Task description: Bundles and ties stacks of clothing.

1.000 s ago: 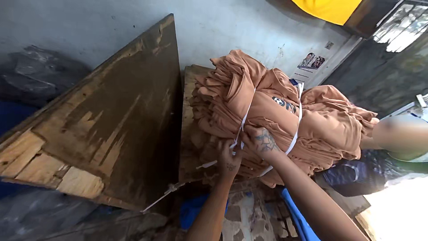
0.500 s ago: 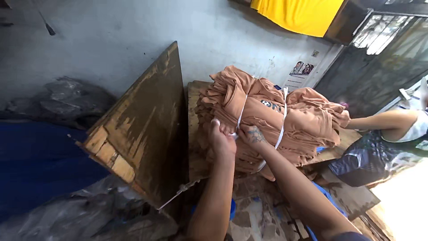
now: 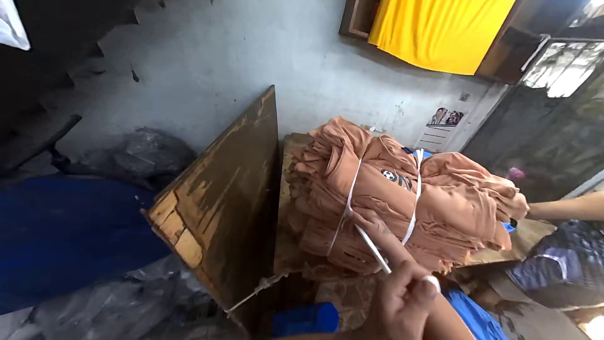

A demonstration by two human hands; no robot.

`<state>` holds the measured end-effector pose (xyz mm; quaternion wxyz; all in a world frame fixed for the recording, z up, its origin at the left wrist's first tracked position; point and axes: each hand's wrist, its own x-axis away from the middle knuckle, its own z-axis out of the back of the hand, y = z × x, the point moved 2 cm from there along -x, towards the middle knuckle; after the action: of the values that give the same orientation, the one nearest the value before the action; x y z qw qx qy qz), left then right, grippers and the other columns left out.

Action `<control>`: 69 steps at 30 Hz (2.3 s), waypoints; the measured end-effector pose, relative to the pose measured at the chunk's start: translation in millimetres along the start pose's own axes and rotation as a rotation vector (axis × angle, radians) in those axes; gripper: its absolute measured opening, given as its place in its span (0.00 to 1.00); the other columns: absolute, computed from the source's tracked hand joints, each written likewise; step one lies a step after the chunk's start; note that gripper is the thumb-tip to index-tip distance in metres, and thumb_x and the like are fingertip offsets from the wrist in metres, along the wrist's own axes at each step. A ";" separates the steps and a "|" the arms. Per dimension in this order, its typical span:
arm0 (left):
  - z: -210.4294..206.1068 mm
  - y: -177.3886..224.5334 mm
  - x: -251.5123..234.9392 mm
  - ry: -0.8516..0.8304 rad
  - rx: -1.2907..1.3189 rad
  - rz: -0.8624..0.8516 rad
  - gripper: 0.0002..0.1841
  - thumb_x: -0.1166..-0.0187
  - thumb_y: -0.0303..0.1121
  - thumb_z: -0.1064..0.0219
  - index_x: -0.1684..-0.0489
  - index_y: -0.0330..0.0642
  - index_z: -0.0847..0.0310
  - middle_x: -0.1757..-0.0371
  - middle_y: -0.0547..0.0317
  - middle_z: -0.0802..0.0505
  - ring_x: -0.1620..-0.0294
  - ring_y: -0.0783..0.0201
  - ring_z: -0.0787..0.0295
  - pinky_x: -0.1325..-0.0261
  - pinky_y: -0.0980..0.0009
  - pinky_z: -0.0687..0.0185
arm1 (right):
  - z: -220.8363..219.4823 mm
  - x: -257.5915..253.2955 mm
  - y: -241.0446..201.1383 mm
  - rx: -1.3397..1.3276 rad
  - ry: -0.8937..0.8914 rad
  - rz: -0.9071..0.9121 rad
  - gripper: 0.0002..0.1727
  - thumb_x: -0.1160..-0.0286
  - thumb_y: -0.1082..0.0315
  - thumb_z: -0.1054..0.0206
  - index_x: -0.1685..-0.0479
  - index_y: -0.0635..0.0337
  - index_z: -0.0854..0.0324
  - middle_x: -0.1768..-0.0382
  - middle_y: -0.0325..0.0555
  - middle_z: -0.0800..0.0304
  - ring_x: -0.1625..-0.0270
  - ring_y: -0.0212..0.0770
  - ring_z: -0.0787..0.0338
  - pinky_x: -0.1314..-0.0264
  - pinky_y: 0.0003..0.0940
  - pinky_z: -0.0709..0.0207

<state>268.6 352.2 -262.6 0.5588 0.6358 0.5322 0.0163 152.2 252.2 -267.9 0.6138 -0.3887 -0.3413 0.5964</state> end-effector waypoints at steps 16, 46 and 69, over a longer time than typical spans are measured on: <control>145.7 -132.9 -58.6 0.489 -0.680 0.105 0.10 0.26 0.25 0.32 0.56 0.26 0.12 0.55 0.47 0.09 0.54 0.72 0.13 0.48 0.79 0.17 | 11.5 -44.8 31.1 0.440 0.077 0.385 0.17 0.16 0.66 0.44 0.65 0.70 0.15 0.78 0.50 0.17 0.74 0.42 0.15 0.67 0.41 0.21; 171.6 -137.2 -62.2 0.275 -0.557 0.280 0.09 0.31 0.30 0.29 0.62 0.31 0.11 0.65 0.51 0.10 0.58 0.60 0.15 0.48 0.59 0.20 | -15.0 -40.7 32.7 0.399 0.200 0.322 0.18 0.14 0.65 0.46 0.66 0.67 0.15 0.77 0.39 0.16 0.72 0.23 0.18 0.66 0.23 0.22; 131.8 29.8 -189.8 0.198 0.042 0.025 0.16 0.08 0.34 0.59 0.69 0.58 0.31 0.87 0.77 0.30 0.89 0.78 0.37 0.83 0.80 0.33 | -22.1 23.3 66.9 0.413 0.127 0.197 0.14 0.18 0.69 0.40 0.45 0.67 0.12 0.57 0.58 0.06 0.54 0.52 0.06 0.44 0.53 0.14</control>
<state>287.2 134.6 -181.4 0.4898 0.6494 0.5769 0.0748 141.7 273.0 -338.4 0.6395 -0.3228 -0.1331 0.6849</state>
